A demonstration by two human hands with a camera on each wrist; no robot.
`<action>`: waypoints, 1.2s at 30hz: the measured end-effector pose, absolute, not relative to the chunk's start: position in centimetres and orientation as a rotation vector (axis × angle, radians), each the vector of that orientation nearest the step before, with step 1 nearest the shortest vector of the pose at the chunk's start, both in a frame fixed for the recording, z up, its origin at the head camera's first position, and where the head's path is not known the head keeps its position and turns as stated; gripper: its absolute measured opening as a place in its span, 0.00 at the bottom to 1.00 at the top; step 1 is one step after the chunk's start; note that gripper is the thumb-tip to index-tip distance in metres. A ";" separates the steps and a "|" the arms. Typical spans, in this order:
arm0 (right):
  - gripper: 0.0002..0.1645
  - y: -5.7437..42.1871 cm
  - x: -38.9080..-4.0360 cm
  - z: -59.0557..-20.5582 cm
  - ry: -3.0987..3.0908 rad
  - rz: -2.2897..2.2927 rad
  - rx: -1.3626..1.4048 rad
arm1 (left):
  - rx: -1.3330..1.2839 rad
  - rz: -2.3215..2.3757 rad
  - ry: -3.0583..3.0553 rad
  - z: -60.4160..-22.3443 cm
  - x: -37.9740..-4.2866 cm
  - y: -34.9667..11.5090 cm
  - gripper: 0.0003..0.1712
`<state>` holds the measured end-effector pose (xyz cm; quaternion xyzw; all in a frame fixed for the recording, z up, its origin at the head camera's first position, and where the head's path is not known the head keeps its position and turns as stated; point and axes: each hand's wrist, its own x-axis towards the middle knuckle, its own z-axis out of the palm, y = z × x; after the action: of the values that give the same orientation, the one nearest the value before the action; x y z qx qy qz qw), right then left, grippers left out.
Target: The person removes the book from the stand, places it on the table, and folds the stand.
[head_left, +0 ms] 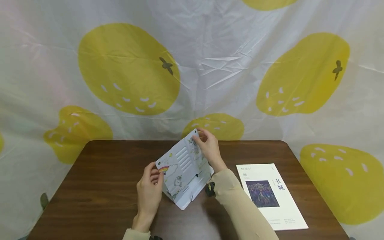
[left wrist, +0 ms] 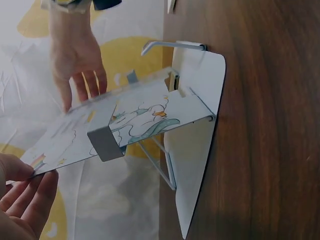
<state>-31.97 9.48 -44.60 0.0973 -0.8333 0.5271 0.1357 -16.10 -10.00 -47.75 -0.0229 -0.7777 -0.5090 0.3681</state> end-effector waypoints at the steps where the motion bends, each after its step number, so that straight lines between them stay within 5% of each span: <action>1: 0.25 9.4 -32.1 -44.6 -2.428 1.526 0.292 | -0.064 -1.308 -1.994 -47.8 -16.0 -9.9 0.23; 36: 0.19 9.2 -31.7 -43.5 -2.585 1.509 0.620 | -0.403 -1.433 -1.945 -48.3 -12.9 -3.1 0.20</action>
<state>-31.75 9.19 -43.47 0.2028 -0.8450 0.4930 0.0423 -12.90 -3.06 -48.29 -0.1546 -0.7471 -0.5503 0.3394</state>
